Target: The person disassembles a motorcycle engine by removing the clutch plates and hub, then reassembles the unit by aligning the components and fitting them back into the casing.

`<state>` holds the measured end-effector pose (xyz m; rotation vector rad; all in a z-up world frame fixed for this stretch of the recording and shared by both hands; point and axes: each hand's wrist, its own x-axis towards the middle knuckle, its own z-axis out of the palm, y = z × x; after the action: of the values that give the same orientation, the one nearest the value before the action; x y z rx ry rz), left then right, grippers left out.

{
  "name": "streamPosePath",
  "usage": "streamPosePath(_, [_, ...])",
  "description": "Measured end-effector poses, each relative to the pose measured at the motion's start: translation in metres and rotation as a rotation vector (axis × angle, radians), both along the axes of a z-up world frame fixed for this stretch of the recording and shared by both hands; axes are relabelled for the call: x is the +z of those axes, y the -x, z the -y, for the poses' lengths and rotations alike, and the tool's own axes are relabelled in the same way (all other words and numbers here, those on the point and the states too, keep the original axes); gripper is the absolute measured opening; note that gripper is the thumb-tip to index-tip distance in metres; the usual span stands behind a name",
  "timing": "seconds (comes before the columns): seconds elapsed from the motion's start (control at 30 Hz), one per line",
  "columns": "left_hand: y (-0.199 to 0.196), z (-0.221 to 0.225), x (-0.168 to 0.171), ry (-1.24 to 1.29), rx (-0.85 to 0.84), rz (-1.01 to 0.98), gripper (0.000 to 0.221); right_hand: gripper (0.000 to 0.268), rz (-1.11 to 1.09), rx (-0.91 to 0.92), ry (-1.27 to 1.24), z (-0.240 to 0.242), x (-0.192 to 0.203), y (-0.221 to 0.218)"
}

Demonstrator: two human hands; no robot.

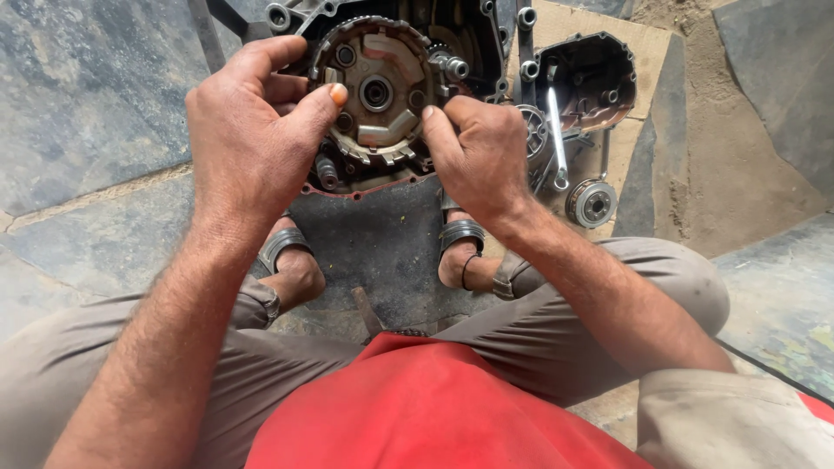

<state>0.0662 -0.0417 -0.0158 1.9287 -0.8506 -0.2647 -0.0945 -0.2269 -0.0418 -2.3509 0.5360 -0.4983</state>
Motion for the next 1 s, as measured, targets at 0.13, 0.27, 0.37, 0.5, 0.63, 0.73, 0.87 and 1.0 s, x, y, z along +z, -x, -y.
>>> streamPosePath(0.13, [0.003,0.001,0.003,0.002,0.019,-0.017,0.048,0.04,0.0,0.001,0.023,-0.002,0.009,0.002])
streamPosePath(0.27, [0.005,0.004,0.003,-0.035,0.011,-0.028,0.055,0.036,0.001,0.002,0.015,-0.004,0.014,0.002])
streamPosePath(0.37, [0.006,0.005,-0.003,-0.043,-0.022,-0.013,0.054,0.035,0.005,-0.004,0.021,-0.006,0.017,0.004])
streamPosePath(0.5, [0.008,0.006,0.004,-0.034,-0.032,-0.105,0.051,0.031,0.038,0.002,-0.029,-0.01,0.029,0.007])
streamPosePath(0.63, [0.011,0.01,0.001,0.113,-0.087,-0.43,0.05,0.032,0.032,-0.012,-0.029,-0.011,0.032,0.008])
streamPosePath(0.73, [0.011,0.014,-0.002,0.15,-0.112,-0.511,0.056,0.031,0.037,-0.012,-0.039,-0.01,0.03,0.008])
streamPosePath(0.87, [0.009,0.017,0.001,0.173,-0.122,-0.734,0.057,0.033,0.031,-0.016,-0.037,-0.009,0.026,0.009])
streamPosePath(1.0, [0.011,0.015,0.001,0.197,-0.125,-0.738,0.056,0.032,0.063,0.002,-0.061,-0.01,0.03,0.01])
